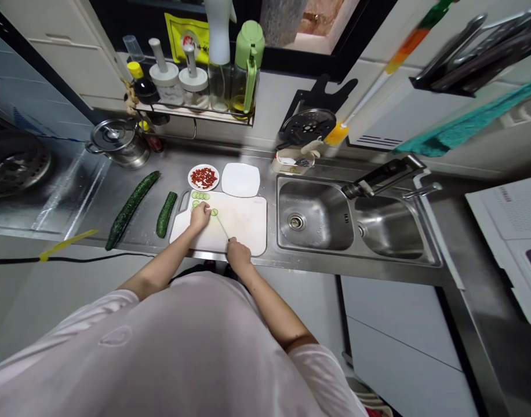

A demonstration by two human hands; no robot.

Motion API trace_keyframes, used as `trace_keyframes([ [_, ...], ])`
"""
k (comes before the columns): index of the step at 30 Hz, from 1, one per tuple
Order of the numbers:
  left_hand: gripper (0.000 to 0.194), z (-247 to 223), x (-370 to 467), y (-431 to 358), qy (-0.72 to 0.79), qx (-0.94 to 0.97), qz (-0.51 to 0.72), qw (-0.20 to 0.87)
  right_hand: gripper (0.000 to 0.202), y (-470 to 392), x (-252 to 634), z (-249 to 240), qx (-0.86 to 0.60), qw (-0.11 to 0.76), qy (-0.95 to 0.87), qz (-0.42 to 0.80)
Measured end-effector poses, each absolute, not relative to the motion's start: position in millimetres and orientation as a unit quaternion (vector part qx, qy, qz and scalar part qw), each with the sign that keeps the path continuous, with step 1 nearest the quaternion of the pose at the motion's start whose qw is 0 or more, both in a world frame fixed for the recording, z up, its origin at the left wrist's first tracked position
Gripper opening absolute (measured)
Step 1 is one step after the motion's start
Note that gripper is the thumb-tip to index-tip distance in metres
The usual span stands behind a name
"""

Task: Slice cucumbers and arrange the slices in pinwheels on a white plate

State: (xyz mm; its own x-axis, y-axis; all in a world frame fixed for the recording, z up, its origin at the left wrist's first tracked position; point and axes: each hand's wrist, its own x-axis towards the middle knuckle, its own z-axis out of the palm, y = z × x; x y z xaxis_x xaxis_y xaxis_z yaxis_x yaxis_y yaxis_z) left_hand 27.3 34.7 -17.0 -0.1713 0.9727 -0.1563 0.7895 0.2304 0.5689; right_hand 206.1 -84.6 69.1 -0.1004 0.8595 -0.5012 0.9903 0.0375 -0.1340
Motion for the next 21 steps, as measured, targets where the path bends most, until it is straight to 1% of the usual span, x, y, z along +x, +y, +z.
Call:
trace_keyframes([
  [10,0.022,-12,28,35,0.748,0.586,0.173,0.259,0.026,-87,215,84,0.647,0.168,0.700,-0.250],
  [21,0.020,-17,28,37,0.745,0.591,0.177,0.252,0.026,-68,213,76,0.633,0.157,0.712,-0.260],
])
